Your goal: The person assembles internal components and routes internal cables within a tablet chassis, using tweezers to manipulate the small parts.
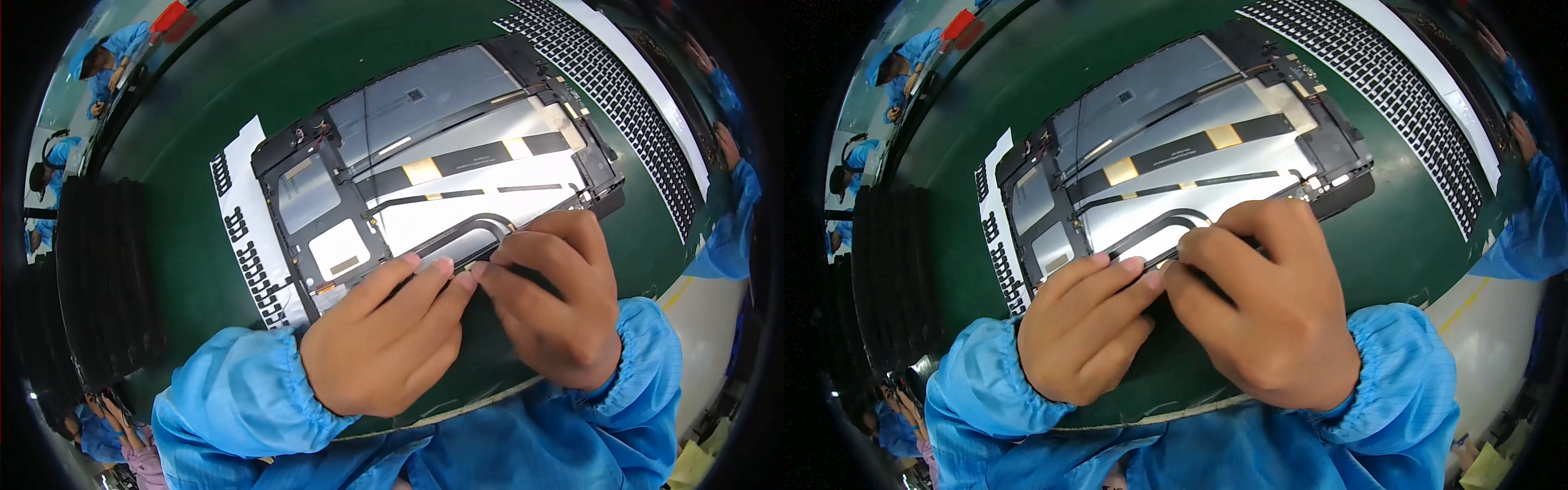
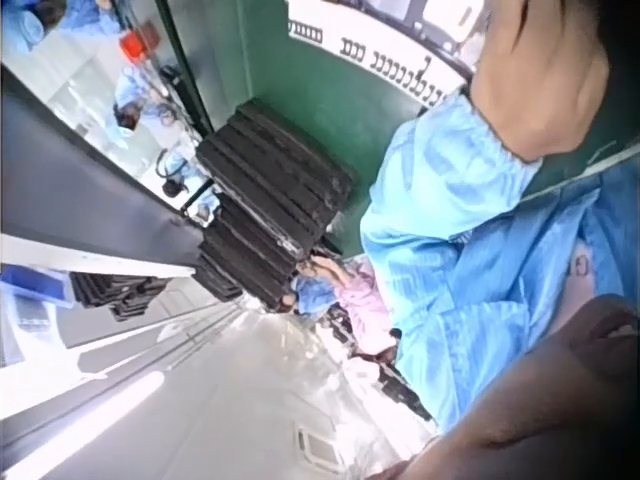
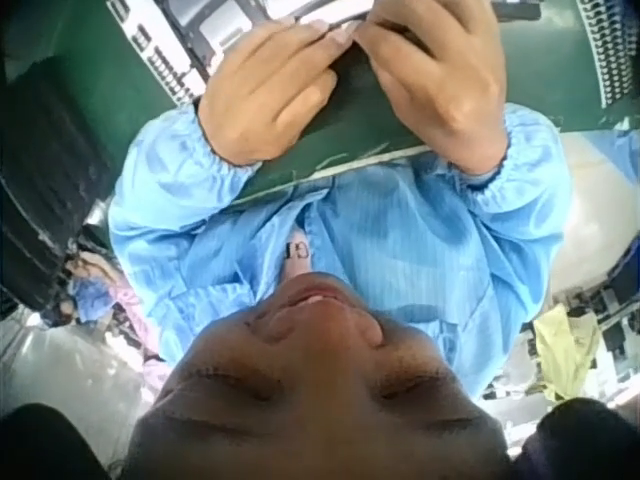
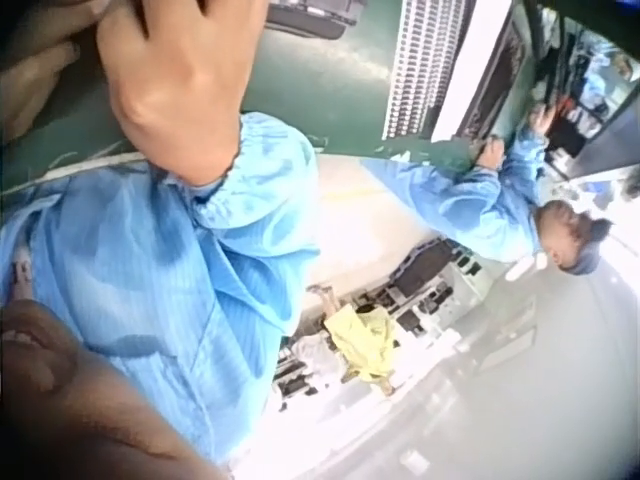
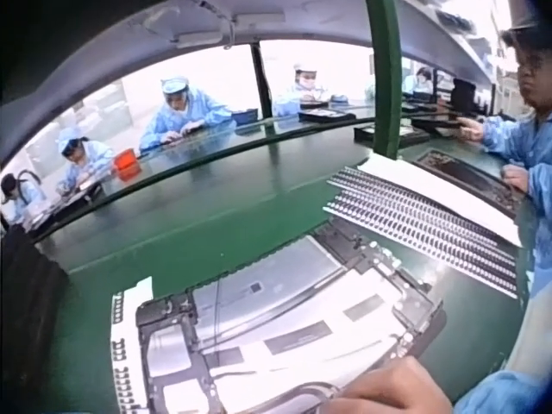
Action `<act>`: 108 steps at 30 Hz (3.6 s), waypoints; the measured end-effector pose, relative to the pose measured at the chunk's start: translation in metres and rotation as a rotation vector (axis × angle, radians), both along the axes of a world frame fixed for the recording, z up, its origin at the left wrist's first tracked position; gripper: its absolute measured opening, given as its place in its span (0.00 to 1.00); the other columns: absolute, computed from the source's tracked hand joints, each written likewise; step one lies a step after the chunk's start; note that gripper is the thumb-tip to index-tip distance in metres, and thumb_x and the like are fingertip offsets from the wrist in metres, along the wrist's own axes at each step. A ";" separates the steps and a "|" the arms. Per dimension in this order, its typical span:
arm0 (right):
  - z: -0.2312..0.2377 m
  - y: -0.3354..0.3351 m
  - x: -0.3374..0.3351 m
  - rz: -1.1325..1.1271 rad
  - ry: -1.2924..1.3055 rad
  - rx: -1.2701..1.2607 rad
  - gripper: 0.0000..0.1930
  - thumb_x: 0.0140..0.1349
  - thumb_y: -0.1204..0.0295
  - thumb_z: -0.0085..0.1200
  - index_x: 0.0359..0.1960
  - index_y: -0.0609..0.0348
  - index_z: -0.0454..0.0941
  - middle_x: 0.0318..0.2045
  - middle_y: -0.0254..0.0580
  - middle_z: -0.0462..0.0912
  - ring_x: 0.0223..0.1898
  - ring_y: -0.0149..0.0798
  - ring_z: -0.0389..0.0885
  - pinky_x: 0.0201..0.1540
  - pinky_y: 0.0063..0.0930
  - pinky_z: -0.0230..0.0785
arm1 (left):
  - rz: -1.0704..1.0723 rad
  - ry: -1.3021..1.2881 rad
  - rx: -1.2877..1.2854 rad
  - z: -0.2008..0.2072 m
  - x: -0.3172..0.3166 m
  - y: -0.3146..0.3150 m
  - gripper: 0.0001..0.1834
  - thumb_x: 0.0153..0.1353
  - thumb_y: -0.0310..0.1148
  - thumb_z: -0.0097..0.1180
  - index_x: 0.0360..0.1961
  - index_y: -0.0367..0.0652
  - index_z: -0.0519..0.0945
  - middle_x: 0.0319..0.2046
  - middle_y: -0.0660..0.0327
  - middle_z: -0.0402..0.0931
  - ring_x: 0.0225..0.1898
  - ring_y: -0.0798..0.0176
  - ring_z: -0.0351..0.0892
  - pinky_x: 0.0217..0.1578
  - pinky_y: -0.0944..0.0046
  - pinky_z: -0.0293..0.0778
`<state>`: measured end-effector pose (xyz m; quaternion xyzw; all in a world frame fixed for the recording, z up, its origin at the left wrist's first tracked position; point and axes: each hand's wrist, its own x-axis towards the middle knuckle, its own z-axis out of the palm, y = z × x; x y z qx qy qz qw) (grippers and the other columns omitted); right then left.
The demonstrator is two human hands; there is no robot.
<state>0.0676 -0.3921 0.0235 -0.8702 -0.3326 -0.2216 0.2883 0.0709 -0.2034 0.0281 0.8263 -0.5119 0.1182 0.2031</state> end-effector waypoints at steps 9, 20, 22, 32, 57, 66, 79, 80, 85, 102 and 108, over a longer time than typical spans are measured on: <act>0.003 0.000 0.002 -0.059 0.114 0.006 0.12 0.32 0.84 0.56 0.24 0.62 0.74 0.24 0.41 0.71 0.28 0.41 0.68 0.30 0.28 0.62 | 0.074 0.076 -0.085 0.005 0.007 0.005 0.15 0.36 0.18 0.55 0.31 0.31 0.75 0.31 0.50 0.73 0.33 0.51 0.74 0.35 0.59 0.71; 0.000 -0.002 0.001 -0.076 0.129 0.047 0.13 0.32 0.83 0.56 0.25 0.61 0.75 0.24 0.40 0.71 0.28 0.40 0.68 0.30 0.28 0.61 | 0.028 -0.091 0.125 0.010 0.005 -0.002 0.16 0.39 0.26 0.52 0.33 0.32 0.77 0.33 0.52 0.72 0.35 0.54 0.73 0.33 0.60 0.72; -0.002 -0.001 0.001 -0.084 0.123 0.036 0.13 0.31 0.83 0.56 0.25 0.62 0.75 0.25 0.40 0.71 0.28 0.40 0.68 0.30 0.28 0.61 | 0.033 -0.069 0.115 0.009 0.006 -0.002 0.17 0.37 0.25 0.53 0.33 0.32 0.77 0.33 0.52 0.72 0.35 0.54 0.73 0.33 0.61 0.72; -0.006 -0.002 0.001 -0.081 0.102 0.083 0.14 0.29 0.84 0.55 0.24 0.63 0.75 0.24 0.41 0.71 0.28 0.40 0.68 0.29 0.28 0.62 | 0.206 0.227 -0.075 0.015 0.015 -0.009 0.13 0.35 0.17 0.59 0.27 0.37 0.77 0.29 0.55 0.72 0.31 0.57 0.73 0.30 0.65 0.69; -0.005 -0.008 0.000 -0.023 0.099 0.106 0.16 0.28 0.84 0.51 0.26 0.65 0.74 0.29 0.43 0.71 0.30 0.43 0.67 0.30 0.30 0.62 | 0.300 0.252 0.085 0.026 0.019 -0.027 0.09 0.34 0.22 0.56 0.22 0.38 0.73 0.35 0.54 0.68 0.42 0.50 0.67 0.46 0.53 0.60; -0.009 -0.004 0.001 -0.011 0.087 0.086 0.12 0.33 0.85 0.51 0.25 0.65 0.73 0.28 0.43 0.71 0.30 0.43 0.67 0.31 0.31 0.62 | 0.205 0.179 -0.059 0.014 0.019 -0.005 0.11 0.38 0.16 0.57 0.27 0.34 0.76 0.30 0.53 0.73 0.34 0.53 0.75 0.34 0.62 0.70; -0.008 -0.005 -0.002 -0.016 0.057 0.047 0.12 0.34 0.86 0.51 0.26 0.66 0.73 0.28 0.43 0.70 0.31 0.43 0.67 0.32 0.30 0.62 | 0.068 -0.111 0.046 0.002 0.007 -0.003 0.14 0.36 0.15 0.58 0.30 0.34 0.78 0.31 0.54 0.72 0.35 0.55 0.75 0.39 0.58 0.73; -0.008 -0.005 -0.001 -0.015 0.059 0.048 0.12 0.34 0.86 0.51 0.26 0.66 0.73 0.28 0.43 0.70 0.31 0.43 0.67 0.32 0.30 0.62 | 0.061 -0.136 0.050 0.001 0.007 -0.004 0.14 0.36 0.15 0.58 0.29 0.33 0.78 0.31 0.54 0.72 0.35 0.55 0.75 0.38 0.58 0.74; -0.007 -0.007 -0.001 -0.018 0.067 0.046 0.13 0.34 0.86 0.50 0.27 0.66 0.73 0.29 0.42 0.71 0.31 0.43 0.67 0.32 0.30 0.62 | 0.030 -0.219 0.080 -0.001 0.011 -0.005 0.15 0.34 0.16 0.58 0.29 0.30 0.77 0.30 0.52 0.71 0.34 0.54 0.74 0.38 0.57 0.74; 0.003 -0.017 -0.023 -0.213 0.055 0.132 0.14 0.39 0.85 0.53 0.32 0.65 0.73 0.34 0.47 0.71 0.35 0.45 0.73 0.38 0.30 0.66 | 0.137 -0.162 -0.194 0.008 -0.003 0.008 0.23 0.34 0.15 0.58 0.38 0.39 0.77 0.34 0.53 0.72 0.36 0.53 0.74 0.35 0.61 0.71; -0.002 -0.044 -0.042 -0.351 0.117 0.117 0.12 0.40 0.85 0.53 0.31 0.66 0.73 0.33 0.49 0.73 0.35 0.45 0.73 0.38 0.28 0.65 | 0.231 -0.291 -0.055 0.024 -0.009 0.048 0.19 0.35 0.18 0.55 0.35 0.37 0.78 0.29 0.51 0.74 0.30 0.53 0.74 0.29 0.61 0.71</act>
